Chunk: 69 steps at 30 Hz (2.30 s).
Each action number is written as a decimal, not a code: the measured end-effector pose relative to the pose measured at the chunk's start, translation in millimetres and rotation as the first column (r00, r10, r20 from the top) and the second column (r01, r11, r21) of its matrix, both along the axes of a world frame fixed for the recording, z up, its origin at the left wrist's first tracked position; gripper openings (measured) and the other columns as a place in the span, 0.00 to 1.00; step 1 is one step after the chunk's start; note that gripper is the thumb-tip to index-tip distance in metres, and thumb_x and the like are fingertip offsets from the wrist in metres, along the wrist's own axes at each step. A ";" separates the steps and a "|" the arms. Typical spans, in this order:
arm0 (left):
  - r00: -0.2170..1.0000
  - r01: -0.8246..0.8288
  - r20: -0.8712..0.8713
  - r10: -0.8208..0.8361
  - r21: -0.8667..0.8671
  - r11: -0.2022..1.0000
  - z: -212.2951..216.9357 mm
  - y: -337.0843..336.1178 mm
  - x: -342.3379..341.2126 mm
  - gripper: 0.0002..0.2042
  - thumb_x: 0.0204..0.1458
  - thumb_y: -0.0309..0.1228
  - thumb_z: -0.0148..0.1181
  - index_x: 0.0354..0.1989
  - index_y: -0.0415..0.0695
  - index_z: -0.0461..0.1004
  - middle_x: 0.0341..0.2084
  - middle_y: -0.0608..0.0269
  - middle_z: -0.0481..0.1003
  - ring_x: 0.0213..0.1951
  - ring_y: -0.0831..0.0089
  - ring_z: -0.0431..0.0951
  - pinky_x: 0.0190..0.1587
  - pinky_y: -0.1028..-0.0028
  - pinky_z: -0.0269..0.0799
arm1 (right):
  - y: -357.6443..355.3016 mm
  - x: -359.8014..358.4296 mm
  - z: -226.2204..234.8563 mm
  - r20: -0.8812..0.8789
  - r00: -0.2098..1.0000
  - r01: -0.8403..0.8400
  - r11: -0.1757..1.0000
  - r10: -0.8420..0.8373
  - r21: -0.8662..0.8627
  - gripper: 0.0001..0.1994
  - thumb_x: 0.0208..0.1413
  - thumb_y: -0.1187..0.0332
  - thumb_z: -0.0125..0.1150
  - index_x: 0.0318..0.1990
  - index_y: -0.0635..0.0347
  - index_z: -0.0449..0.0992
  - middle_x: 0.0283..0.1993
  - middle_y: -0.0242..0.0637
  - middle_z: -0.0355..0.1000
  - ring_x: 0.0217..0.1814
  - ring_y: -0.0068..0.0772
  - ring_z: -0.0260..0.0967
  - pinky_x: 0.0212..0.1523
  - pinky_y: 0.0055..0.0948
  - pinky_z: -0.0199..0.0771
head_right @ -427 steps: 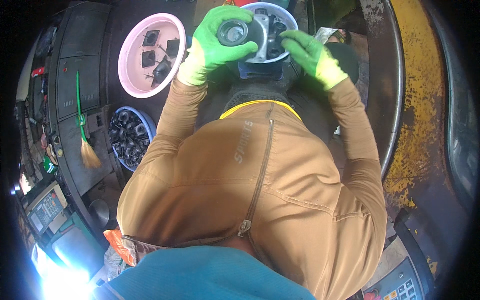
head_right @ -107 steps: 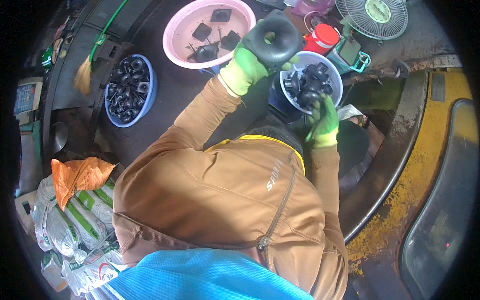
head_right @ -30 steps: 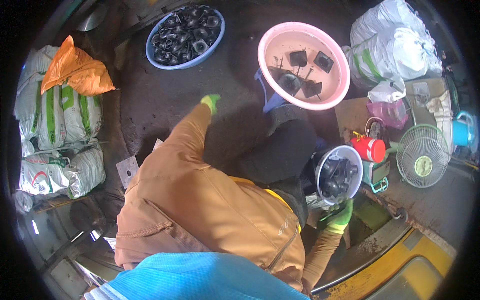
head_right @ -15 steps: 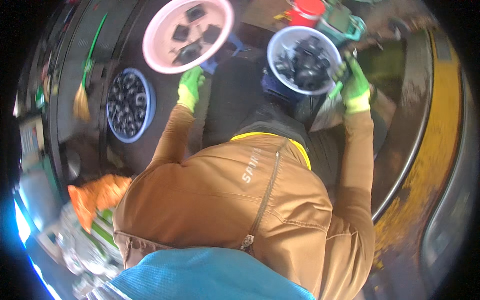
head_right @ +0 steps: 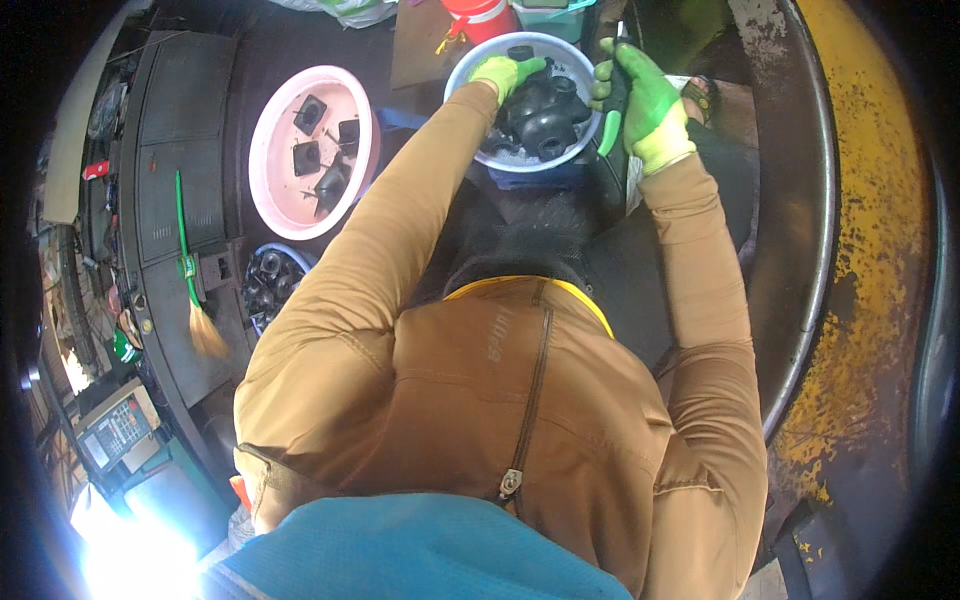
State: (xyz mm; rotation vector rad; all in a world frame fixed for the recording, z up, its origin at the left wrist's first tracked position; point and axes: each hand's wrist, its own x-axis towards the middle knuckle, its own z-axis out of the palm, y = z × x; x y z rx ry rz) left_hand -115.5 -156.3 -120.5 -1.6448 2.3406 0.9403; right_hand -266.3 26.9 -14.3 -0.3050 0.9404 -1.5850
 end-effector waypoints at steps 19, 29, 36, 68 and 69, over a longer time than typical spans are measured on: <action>0.132 -0.059 -0.976 -0.173 -0.182 0.981 152.8 126.4 48.3 0.33 0.37 0.25 0.75 0.55 0.39 0.68 0.52 0.58 0.72 0.52 0.70 0.73 0.57 0.69 0.67 | 11.2 67.1 -3.8 -0.813 0.501 -0.170 0.887 -0.298 -0.430 0.20 0.57 0.69 0.60 0.58 0.59 0.69 0.54 0.38 0.72 0.58 0.33 0.69 0.57 0.31 0.68; 0.247 -0.128 -0.965 -0.086 -0.121 0.984 171.0 161.5 40.6 0.29 0.39 0.28 0.74 0.53 0.40 0.70 0.48 0.58 0.74 0.49 0.71 0.75 0.53 0.72 0.71 | 19.6 68.0 19.7 -0.887 0.329 -0.213 0.890 -0.323 -0.403 0.19 0.58 0.64 0.57 0.55 0.57 0.70 0.51 0.40 0.74 0.53 0.40 0.73 0.50 0.33 0.73; 0.248 0.044 -0.967 -0.059 -0.049 0.998 169.2 152.7 49.1 0.26 0.40 0.27 0.73 0.51 0.40 0.72 0.46 0.59 0.76 0.47 0.72 0.76 0.51 0.72 0.72 | 23.8 53.2 38.1 -0.964 0.163 -0.425 0.868 -0.208 -0.259 0.18 0.49 0.70 0.66 0.48 0.63 0.72 0.43 0.39 0.75 0.44 0.34 0.74 0.44 0.32 0.75; 0.138 -0.060 -0.960 -0.243 -0.253 0.966 162.9 155.4 44.0 0.22 0.38 0.26 0.73 0.45 0.40 0.74 0.46 0.58 0.76 0.48 0.71 0.75 0.52 0.71 0.71 | 21.1 70.6 13.8 -0.915 0.164 -0.168 0.904 -0.367 -0.393 0.22 0.53 0.62 0.63 0.55 0.56 0.70 0.50 0.41 0.74 0.50 0.41 0.74 0.47 0.33 0.74; 0.142 -0.050 -0.944 -0.298 -0.307 0.950 163.5 152.6 45.8 0.22 0.38 0.26 0.73 0.44 0.39 0.74 0.46 0.58 0.77 0.48 0.71 0.76 0.51 0.71 0.72 | 22.3 67.8 12.9 -0.921 0.180 -0.192 0.906 -0.345 -0.377 0.22 0.53 0.63 0.63 0.55 0.56 0.70 0.50 0.41 0.74 0.50 0.40 0.74 0.48 0.33 0.74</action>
